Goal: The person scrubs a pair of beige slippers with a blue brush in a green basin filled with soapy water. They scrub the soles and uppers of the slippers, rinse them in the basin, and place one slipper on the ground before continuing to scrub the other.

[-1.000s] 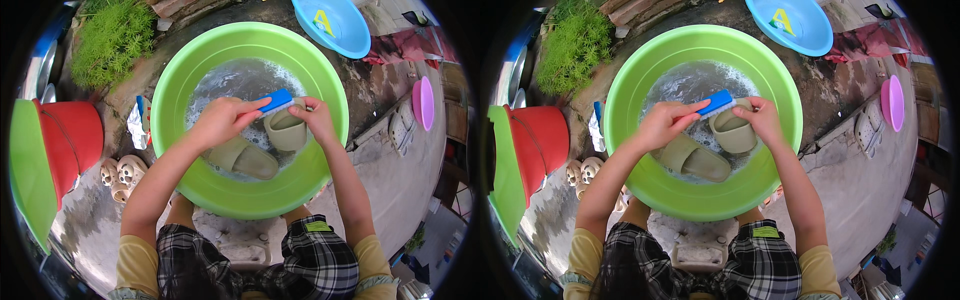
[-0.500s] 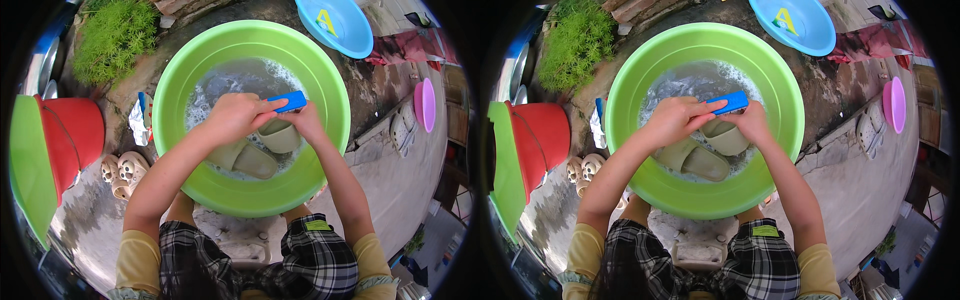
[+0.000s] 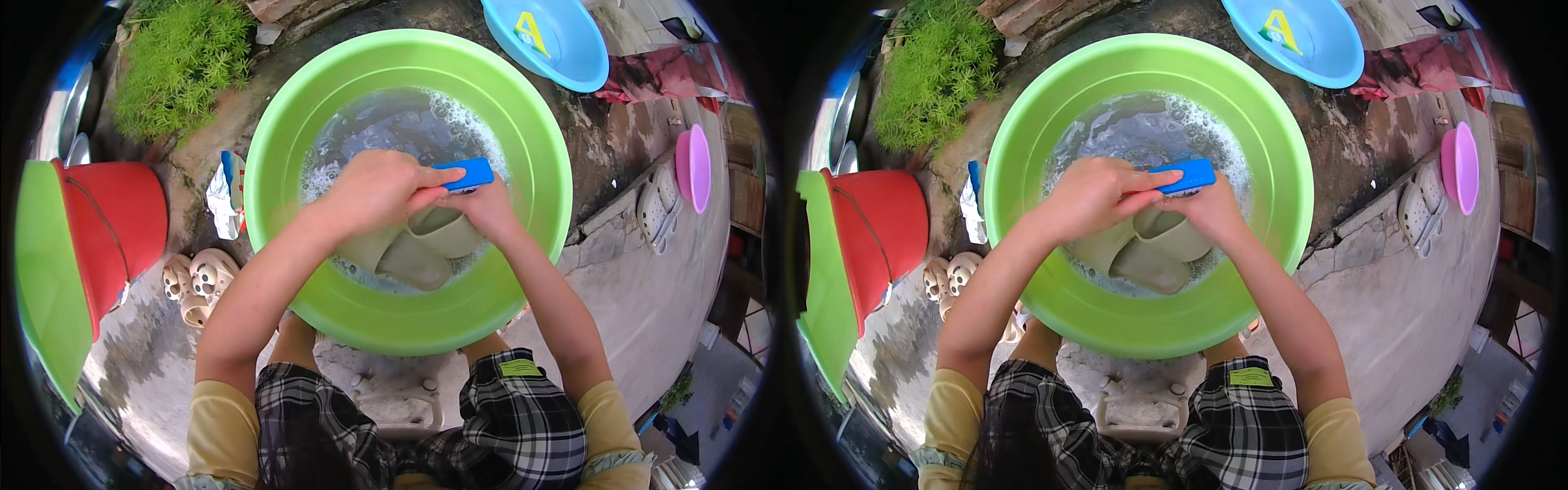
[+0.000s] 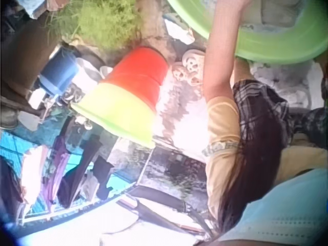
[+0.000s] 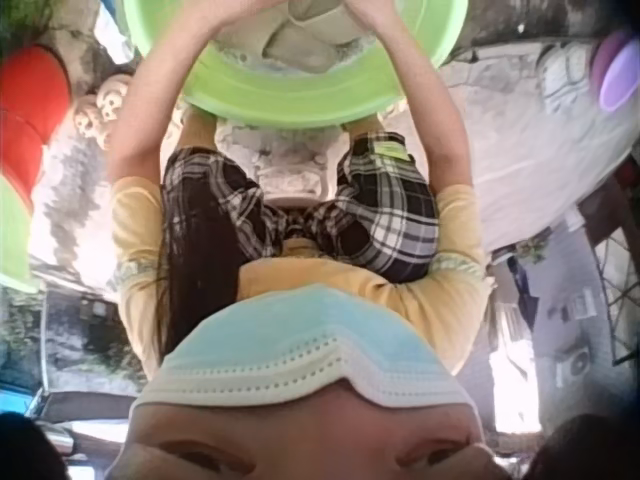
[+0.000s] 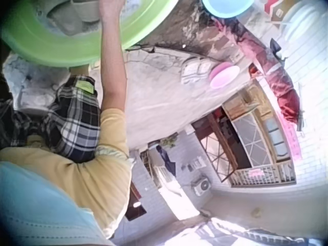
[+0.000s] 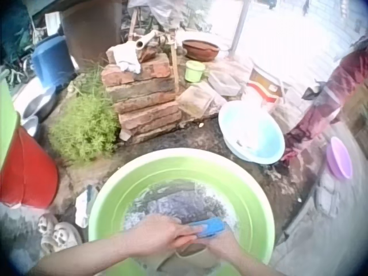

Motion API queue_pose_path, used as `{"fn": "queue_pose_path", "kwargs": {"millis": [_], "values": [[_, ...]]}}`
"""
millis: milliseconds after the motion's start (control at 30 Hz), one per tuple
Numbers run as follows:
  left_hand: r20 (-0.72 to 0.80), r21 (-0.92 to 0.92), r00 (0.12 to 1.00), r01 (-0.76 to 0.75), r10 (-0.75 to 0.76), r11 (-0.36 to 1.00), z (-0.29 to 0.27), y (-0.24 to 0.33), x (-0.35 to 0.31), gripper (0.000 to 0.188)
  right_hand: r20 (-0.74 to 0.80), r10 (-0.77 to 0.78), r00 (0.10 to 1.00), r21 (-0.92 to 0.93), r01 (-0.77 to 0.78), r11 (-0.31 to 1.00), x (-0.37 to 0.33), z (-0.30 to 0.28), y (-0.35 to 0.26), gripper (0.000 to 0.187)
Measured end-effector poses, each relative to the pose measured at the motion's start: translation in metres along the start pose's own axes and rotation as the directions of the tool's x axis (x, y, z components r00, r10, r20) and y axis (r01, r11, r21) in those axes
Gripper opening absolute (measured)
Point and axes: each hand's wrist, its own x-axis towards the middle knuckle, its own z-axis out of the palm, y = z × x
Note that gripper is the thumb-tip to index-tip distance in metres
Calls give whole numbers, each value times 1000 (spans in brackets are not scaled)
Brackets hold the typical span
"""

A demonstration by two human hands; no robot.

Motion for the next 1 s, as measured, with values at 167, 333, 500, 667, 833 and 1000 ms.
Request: {"fn": "queue_pose_path", "kwargs": {"millis": [167,333,500,667,833,1000], "values": [[23,-156,986,167,-165,974,-13,-20,-14,34,26,210,977,314,-207,926,9,-34,7,29],[-38,-22,999,23,-24,999,-1,0,-4,35,6,68,998,105,-68,992,3,-1,9,25],[-20,-156,990,131,-136,979,-5,-14,-15,36,28,202,979,302,-201,932,11,-25,7,22],[-45,-70,998,51,-54,996,5,-3,1,35,8,65,998,107,-66,992,7,-8,15,24],[44,-206,981,196,-191,959,-10,-27,-26,34,-64,166,984,323,-137,937,0,-36,9,27],[-275,51,836,505,-474,861,0,-58,-14,37,-141,33,989,145,-12,989,-3,-31,27,26]]}}
